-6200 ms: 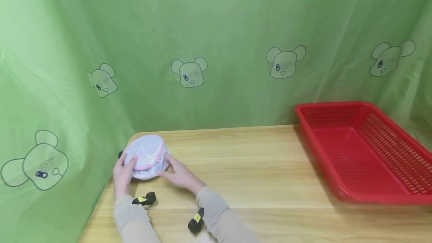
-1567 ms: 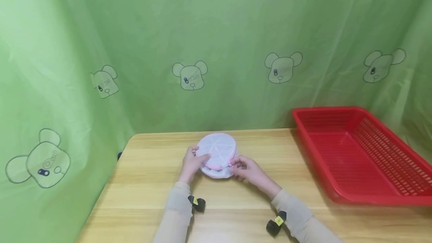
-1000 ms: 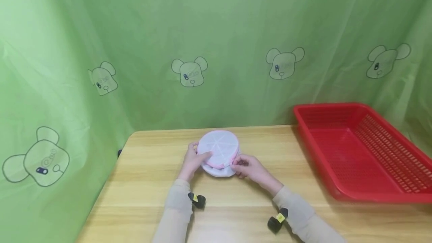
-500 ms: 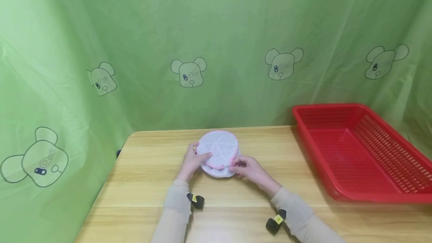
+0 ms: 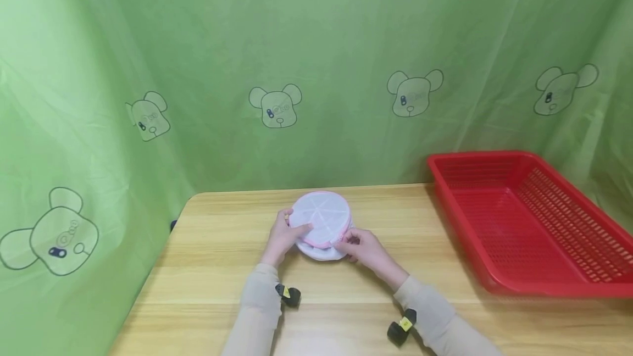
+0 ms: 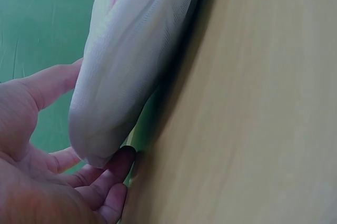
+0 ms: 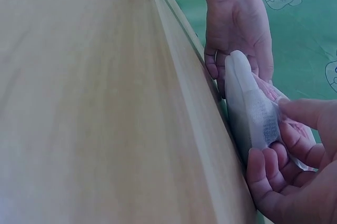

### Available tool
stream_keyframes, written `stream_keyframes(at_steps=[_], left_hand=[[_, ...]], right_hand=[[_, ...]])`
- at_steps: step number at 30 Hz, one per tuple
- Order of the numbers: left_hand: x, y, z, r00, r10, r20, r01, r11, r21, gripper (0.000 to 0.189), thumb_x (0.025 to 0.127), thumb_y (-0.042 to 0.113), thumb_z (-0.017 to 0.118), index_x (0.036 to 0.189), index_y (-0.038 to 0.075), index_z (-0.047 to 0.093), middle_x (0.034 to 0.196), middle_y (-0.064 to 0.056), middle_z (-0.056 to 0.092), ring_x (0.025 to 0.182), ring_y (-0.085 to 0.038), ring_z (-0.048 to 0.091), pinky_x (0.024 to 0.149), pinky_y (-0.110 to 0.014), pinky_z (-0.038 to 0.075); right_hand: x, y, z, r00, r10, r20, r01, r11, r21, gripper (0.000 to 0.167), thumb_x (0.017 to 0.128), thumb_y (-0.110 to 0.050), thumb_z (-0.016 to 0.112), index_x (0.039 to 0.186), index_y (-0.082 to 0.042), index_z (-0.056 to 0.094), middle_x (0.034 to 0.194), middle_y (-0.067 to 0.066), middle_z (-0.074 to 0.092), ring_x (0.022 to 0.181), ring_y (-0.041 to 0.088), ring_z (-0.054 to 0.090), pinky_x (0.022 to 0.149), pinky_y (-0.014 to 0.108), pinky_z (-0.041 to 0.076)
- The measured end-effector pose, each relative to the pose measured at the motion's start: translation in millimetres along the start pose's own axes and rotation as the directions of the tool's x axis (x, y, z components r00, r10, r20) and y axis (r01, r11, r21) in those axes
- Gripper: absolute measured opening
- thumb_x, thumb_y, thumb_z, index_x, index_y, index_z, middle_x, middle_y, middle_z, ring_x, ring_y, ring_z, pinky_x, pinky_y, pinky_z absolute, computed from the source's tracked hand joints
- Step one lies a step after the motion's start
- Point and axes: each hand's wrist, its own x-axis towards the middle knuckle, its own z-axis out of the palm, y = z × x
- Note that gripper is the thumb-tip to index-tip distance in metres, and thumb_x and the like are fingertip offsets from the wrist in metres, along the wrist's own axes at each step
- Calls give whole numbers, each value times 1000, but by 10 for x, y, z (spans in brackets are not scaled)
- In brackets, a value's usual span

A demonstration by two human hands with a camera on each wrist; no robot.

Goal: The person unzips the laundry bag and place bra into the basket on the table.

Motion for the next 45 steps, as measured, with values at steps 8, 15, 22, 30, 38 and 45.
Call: stream_keyframes(at_steps=[8,15,22,30,38,45], left_hand=[[-12,3,18,1000,-5,-6,5,1000,10,81,79,23,79,144,2,36,142,-27,46,127,-38,51,111,-48,41],[-18,-2,25,1000,-4,-4,4,1000,0,80,79,23,78,143,2,36,142,-27,47,127,-37,52,111,-47,42],[0,1,16,1000,-6,-5,6,1000,10,80,79,25,78,143,2,36,143,-27,46,128,-38,51,111,-48,41],[15,-10,6,1000,-4,-1,4,1000,-1,79,80,23,78,143,0,37,139,-27,49,123,-37,54,108,-47,44],[22,-3,-79,1000,11,28,-11,1000,18,78,80,24,78,144,2,37,133,-24,53,117,-34,56,104,-47,47],[-47,128,-245,995,65,75,-81,968,237,71,81,26,76,140,2,45,130,-22,56,120,-37,55,102,-51,48]], right_hand=[[-25,-30,6,999,2,-39,-3,1000,-15,19,87,-19,72,86,-4,60,79,5,60,67,17,57,59,28,54],[-24,-13,-17,999,-3,-32,3,1000,-7,18,86,-19,72,88,-5,61,82,6,61,69,18,58,60,30,55],[-11,-20,-87,999,-33,12,34,999,-36,14,88,-16,69,92,-4,63,83,8,62,69,20,60,59,31,55],[9,-38,-172,996,-75,42,78,993,-92,10,90,-16,65,94,-7,68,83,9,65,70,21,60,58,32,55],[14,-73,-211,981,-192,-12,187,964,-188,8,91,-15,65,94,-9,71,94,7,67,81,16,58,69,24,52],[3,-80,-205,967,-254,-19,242,938,-248,8,92,-17,65,93,-12,71,95,4,68,86,13,58,78,24,50]])
